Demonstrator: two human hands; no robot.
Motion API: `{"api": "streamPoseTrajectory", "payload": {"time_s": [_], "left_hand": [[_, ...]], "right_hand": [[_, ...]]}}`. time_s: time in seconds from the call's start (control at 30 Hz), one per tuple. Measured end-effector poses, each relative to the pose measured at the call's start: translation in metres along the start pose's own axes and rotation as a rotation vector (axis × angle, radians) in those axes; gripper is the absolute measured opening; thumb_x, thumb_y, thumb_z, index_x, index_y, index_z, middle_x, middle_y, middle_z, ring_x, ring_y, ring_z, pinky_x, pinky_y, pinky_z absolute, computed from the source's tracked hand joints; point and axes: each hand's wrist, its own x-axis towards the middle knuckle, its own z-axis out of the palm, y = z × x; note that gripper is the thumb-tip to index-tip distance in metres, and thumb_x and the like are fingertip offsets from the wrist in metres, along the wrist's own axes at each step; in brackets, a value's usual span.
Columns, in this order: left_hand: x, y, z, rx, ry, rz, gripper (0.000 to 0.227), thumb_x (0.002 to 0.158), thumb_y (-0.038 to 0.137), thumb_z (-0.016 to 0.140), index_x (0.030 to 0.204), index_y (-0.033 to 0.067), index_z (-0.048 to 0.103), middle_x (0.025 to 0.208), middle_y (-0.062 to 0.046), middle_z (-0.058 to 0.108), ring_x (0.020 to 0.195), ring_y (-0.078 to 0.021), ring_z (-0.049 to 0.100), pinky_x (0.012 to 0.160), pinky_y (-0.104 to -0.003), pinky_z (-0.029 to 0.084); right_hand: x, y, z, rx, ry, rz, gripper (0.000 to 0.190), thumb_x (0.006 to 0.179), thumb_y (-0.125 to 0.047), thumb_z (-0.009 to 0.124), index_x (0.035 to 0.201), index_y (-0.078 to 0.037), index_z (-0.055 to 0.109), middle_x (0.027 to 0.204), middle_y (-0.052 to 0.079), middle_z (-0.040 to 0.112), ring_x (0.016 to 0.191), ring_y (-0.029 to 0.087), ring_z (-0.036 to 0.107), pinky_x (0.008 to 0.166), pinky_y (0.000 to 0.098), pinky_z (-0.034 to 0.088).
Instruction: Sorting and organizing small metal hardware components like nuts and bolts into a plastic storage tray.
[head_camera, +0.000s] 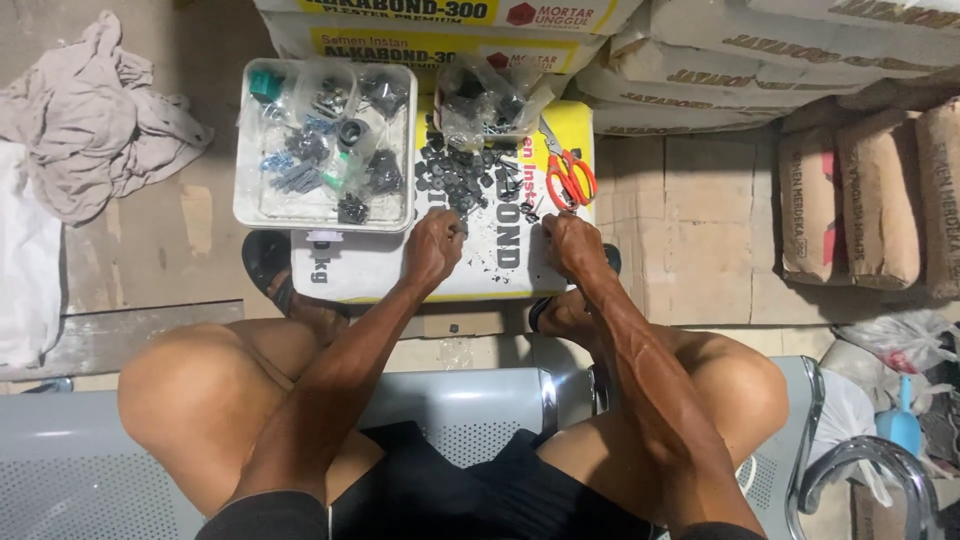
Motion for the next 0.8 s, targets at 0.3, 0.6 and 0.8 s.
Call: {"api": "streamPoseTrajectory", "payload": {"time_s": [0.3,0.6,0.8], "left_hand": [[0.002,0.054,-0.023,-0.605,0.085,-0.349,0.004,0.085,0.000,0.073,0.087,0.0005,0.070,0.074,-0.013,0.068,0.053,-0.0128,0.068,0.041,-0.023,0.055],[0.006,0.065,-0.022,-0.785,0.055,-0.468,0.015,0.087,0.004,0.071,0.102,0.0008,0.073,0.070,-0.015,0.074,0.052,-0.0114,0.069,0.039,-0.018,0.055],[0.017,0.073,-0.009,-1.067,0.092,-0.485,0.023,0.091,0.000,0.066,0.112,-0.0091,0.065,0.097,-0.027,0.076,0.067,-0.0158,0.076,0.055,-0.021,0.064]], "right_hand": [[-0.003,-0.002,-0.017,0.087,-0.151,0.038,0.021,0.091,-0.009,0.062,0.110,-0.010,0.071,0.104,0.017,0.070,0.109,0.040,0.070,0.096,0.0561,0.057],[-0.016,-0.059,-0.081,0.844,0.103,-0.097,0.018,0.092,-0.006,0.062,0.107,-0.003,0.071,0.074,0.012,0.066,0.075,0.021,0.065,0.073,0.0379,0.055],[-0.020,-0.084,-0.093,1.138,-0.010,-0.183,0.013,0.091,0.003,0.068,0.104,0.004,0.072,0.077,0.013,0.066,0.077,0.019,0.063,0.072,0.0331,0.058]]}}
